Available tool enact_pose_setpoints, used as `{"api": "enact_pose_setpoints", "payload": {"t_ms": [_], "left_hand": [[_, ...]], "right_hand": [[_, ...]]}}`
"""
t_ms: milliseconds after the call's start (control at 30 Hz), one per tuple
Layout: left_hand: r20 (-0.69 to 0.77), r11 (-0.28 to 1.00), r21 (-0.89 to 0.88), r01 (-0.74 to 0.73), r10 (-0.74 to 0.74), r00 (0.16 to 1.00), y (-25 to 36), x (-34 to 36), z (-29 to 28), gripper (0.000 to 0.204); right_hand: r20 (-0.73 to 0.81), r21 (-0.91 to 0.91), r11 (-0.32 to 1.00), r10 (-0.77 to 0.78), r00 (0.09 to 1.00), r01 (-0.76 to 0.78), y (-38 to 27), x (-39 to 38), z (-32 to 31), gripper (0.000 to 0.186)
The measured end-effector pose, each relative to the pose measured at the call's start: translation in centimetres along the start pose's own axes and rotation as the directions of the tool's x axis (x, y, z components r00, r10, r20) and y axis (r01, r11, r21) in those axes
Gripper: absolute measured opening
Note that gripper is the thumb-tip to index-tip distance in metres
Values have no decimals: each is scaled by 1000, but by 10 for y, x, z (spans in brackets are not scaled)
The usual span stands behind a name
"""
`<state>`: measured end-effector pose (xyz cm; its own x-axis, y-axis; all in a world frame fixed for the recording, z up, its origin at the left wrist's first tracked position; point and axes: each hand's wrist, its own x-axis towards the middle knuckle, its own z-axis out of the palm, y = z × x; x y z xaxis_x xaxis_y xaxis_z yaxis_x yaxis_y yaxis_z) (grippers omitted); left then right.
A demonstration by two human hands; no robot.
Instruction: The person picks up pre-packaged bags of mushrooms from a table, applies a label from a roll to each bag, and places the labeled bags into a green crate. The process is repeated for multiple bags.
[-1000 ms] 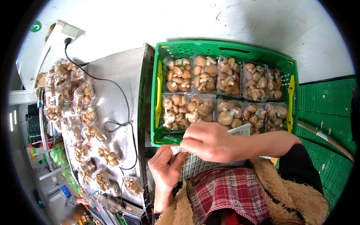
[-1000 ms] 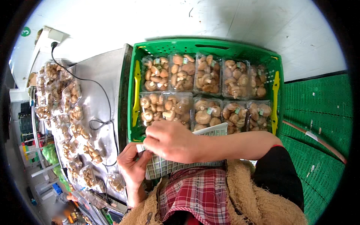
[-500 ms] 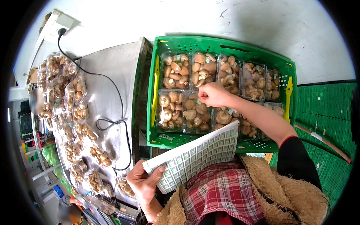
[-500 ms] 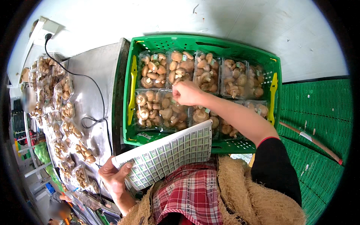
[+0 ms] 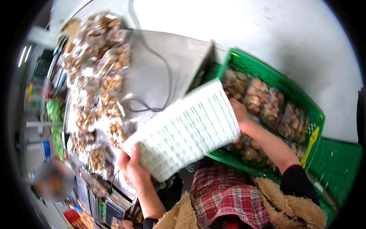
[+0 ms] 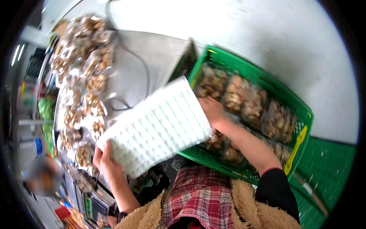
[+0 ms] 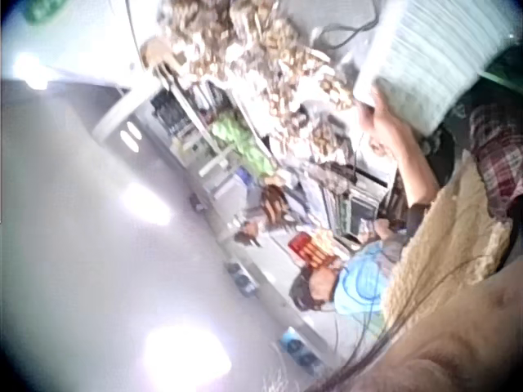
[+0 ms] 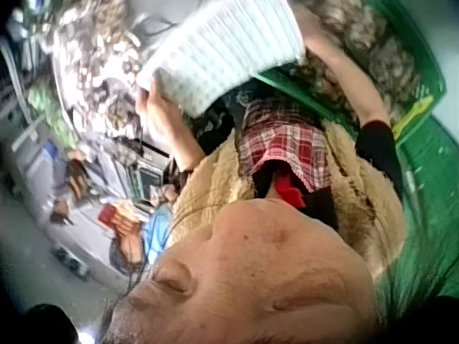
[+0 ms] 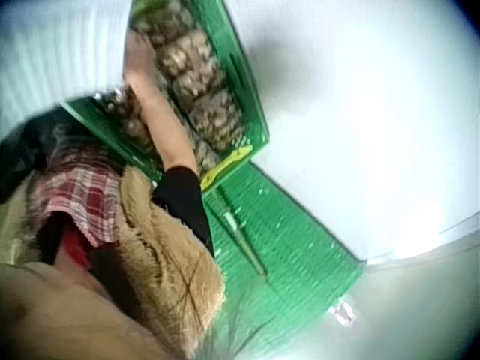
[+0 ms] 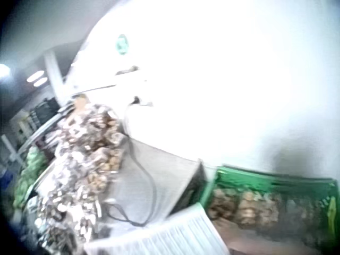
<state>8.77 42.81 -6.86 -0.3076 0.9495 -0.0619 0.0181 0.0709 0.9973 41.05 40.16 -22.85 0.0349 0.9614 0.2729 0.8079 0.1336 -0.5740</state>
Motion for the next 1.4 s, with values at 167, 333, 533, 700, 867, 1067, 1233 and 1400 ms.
{"api": "enact_pose_setpoints", "payload": {"t_ms": [167,333,533,700,867,1067,1233,1400], "left_hand": [[-293,999,-39,37,-47,955,-80,93,13,21],[81,853,473,-221,208,975,-97,69,-28,46],[-461,417,832,365,155,874,-99,18,-209,60],[-668,584,565,583,-90,738,-125,3,-234,74],[-589,781,-57,623,-530,610,-154,4,-246,86],[-442,864,-124,488,-489,752,-135,24,-202,39],[-317,957,37,288,-262,912,-79,39,-163,31],[-68,979,198,42,-29,997,-39,65,-97,39]], "right_hand": [[-114,-90,996,5,993,-15,-26,22,-29,25],[75,402,916,-29,997,-4,-144,79,-20,14],[643,494,802,-76,762,-337,-243,174,165,45],[741,508,432,222,633,-746,-287,191,269,55],[582,673,502,93,808,-543,-292,174,221,46],[396,870,264,131,909,-417,-172,155,15,25],[254,962,-127,740,623,-243,-41,74,-91,50],[-107,752,341,908,406,-564,48,54,-42,62]]}}
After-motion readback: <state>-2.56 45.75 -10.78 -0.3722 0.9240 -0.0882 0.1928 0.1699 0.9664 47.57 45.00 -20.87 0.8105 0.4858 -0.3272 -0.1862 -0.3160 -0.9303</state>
